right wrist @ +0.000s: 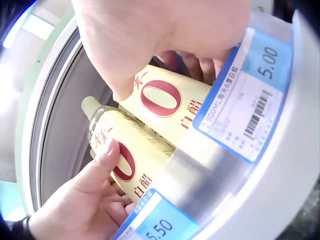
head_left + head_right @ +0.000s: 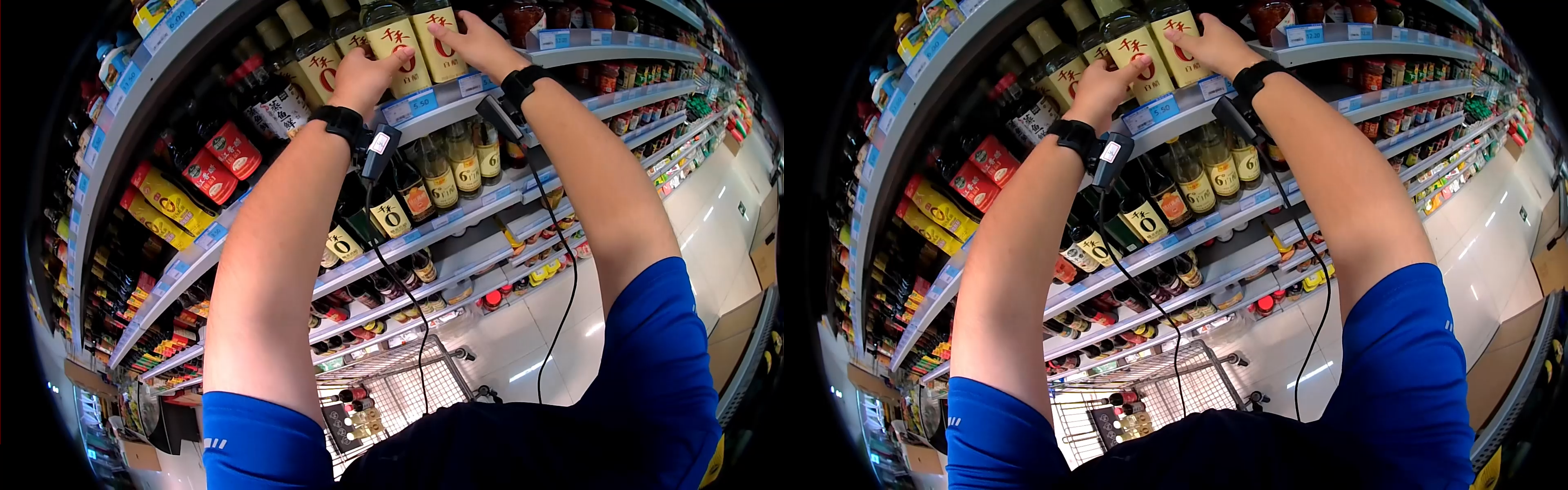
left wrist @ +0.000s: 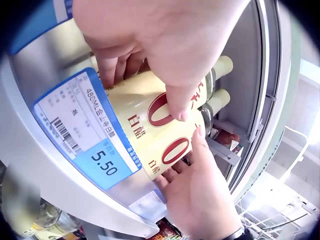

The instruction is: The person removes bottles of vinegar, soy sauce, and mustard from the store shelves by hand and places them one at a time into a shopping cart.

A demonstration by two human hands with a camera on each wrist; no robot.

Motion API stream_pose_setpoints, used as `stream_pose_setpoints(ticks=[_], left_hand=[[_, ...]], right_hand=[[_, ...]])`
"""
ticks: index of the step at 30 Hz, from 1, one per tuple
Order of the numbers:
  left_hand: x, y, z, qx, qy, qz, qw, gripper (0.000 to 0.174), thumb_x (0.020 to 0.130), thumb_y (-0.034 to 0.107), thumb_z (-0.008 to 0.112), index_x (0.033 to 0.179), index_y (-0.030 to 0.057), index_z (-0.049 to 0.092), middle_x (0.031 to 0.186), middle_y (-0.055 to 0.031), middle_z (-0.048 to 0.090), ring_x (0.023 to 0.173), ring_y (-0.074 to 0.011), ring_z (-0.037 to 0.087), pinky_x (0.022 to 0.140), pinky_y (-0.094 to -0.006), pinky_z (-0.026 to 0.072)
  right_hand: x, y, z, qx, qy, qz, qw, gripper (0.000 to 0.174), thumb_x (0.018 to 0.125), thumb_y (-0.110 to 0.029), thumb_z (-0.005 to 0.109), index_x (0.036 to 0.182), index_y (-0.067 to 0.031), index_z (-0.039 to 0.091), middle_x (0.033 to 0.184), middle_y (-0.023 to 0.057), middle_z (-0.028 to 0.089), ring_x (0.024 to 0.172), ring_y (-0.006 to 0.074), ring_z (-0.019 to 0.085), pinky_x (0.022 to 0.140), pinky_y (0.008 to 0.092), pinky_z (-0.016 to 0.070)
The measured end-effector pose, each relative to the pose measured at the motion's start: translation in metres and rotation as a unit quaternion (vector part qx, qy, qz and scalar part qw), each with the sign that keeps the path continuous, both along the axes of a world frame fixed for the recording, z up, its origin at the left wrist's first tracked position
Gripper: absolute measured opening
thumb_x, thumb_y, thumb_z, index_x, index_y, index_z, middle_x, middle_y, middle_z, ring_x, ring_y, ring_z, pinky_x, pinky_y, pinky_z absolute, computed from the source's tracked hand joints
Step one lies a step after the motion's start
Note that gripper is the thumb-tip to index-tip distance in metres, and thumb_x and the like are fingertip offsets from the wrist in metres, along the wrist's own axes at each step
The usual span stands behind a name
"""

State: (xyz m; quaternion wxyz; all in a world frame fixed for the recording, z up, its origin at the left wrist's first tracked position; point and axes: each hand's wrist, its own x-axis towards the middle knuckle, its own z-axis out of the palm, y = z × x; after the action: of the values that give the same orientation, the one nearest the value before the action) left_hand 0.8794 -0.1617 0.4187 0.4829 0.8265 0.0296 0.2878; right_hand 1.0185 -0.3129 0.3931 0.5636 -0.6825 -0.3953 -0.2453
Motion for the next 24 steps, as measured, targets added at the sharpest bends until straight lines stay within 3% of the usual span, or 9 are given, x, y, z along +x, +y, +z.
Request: stream_pose_setpoints(ticks=[4,8,10,14,16,17,18,21,24], left_hand=[[-0.010,0.005,-0.001,0.015,-0.029,-0.003,0.999,0.055,0.081,0.035,0.078,0.109,-0.0079,0.059,0.100,-0.0131,0.067,0.087,-0.0172,0.065,0.076,-0.0294,0.0527],[-0.008,0.022,-0.003,0.039,-0.008,0.022,0.999,0.053,0.081,0.034,0.078,0.108,-0.0076,0.060,0.099,-0.0116,0.067,0.087,-0.0158,0.065,0.075,-0.0286,0.0523],[-0.014,0.027,-0.003,0.026,-0.015,-0.030,0.999,0.051,0.082,0.033,0.078,0.108,-0.0070,0.061,0.099,-0.0107,0.068,0.086,-0.0146,0.064,0.075,-0.0278,0.0514],[-0.021,0.035,-0.005,0.015,-0.025,-0.033,0.999,0.051,0.082,0.032,0.078,0.109,-0.0066,0.061,0.099,-0.0097,0.068,0.086,-0.0140,0.063,0.077,-0.0270,0.0503],[-0.026,0.034,-0.004,-0.015,-0.037,-0.054,0.998,0.050,0.082,0.032,0.078,0.111,-0.0058,0.061,0.100,-0.0096,0.068,0.087,-0.0138,0.064,0.079,-0.0265,0.0497],[-0.031,0.035,-0.003,0.002,-0.025,-0.044,0.999,0.050,0.081,0.029,0.079,0.113,-0.0051,0.061,0.103,-0.0100,0.068,0.090,-0.0140,0.064,0.081,-0.0266,0.0501],[-0.035,0.033,0.000,0.002,-0.027,-0.040,0.999,0.050,0.081,0.029,0.079,0.113,-0.0051,0.061,0.103,-0.0100,0.068,0.090,-0.0140,0.064,0.081,-0.0266,0.0501],[-0.043,0.032,0.005,0.021,-0.091,-0.070,0.993,0.051,0.078,0.022,0.081,0.117,-0.0034,0.060,0.107,-0.0102,0.069,0.095,-0.0154,0.066,0.083,-0.0274,0.0520],[-0.050,0.032,0.001,0.063,-0.131,-0.077,0.986,0.052,0.077,0.021,0.082,0.119,-0.0020,0.059,0.107,-0.0100,0.069,0.095,-0.0153,0.066,0.083,-0.0274,0.0524]], right_hand=[[-0.034,0.000,0.001,0.067,-0.174,-0.252,0.950,0.039,0.093,-0.022,0.062,0.119,0.0054,0.053,0.109,0.0155,0.060,0.098,0.0235,0.060,0.087,0.0315,0.0477],[-0.077,0.016,0.016,0.085,-0.076,0.079,0.990,0.028,0.093,-0.015,0.060,0.114,0.0024,0.054,0.105,0.0136,0.061,0.093,0.0218,0.062,0.079,0.0309,0.0502],[-0.070,0.042,0.014,0.073,-0.133,0.009,0.988,0.052,0.094,-0.042,0.057,0.116,0.0052,0.056,0.098,0.0201,0.068,0.089,0.0305,0.068,0.078,0.0365,0.0526],[-0.069,0.053,0.010,-0.013,0.006,0.118,0.993,0.046,0.097,-0.038,0.053,0.117,0.0028,0.056,0.099,0.0193,0.068,0.088,0.0311,0.067,0.079,0.0366,0.0514],[-0.073,0.051,0.009,-0.028,0.032,0.167,0.985,0.057,0.098,-0.043,0.053,0.133,0.0020,0.047,0.111,0.0122,0.065,0.097,0.0153,0.062,0.083,0.0273,0.0496],[-0.076,0.052,0.008,-0.012,0.052,0.177,0.983,0.059,0.098,-0.042,0.054,0.136,0.0017,0.044,0.113,0.0109,0.064,0.101,0.0139,0.060,0.086,0.0262,0.0484],[-0.074,0.059,0.007,0.041,0.000,0.186,0.982,0.044,0.099,-0.039,0.051,0.124,-0.0038,0.054,0.103,0.0158,0.068,0.093,0.0274,0.066,0.080,0.0345,0.0509],[-0.085,0.053,0.011,0.061,-0.039,0.218,0.973,0.053,0.098,-0.038,0.054,0.135,0.0000,0.046,0.112,0.0142,0.066,0.102,0.0214,0.064,0.084,0.0301,0.0509],[-0.110,0.044,0.013,0.132,0.042,0.388,0.911,0.030,0.098,-0.010,0.053,0.126,0.0004,0.049,0.110,0.0063,0.060,0.098,0.0137,0.059,0.082,0.0260,0.0489]])
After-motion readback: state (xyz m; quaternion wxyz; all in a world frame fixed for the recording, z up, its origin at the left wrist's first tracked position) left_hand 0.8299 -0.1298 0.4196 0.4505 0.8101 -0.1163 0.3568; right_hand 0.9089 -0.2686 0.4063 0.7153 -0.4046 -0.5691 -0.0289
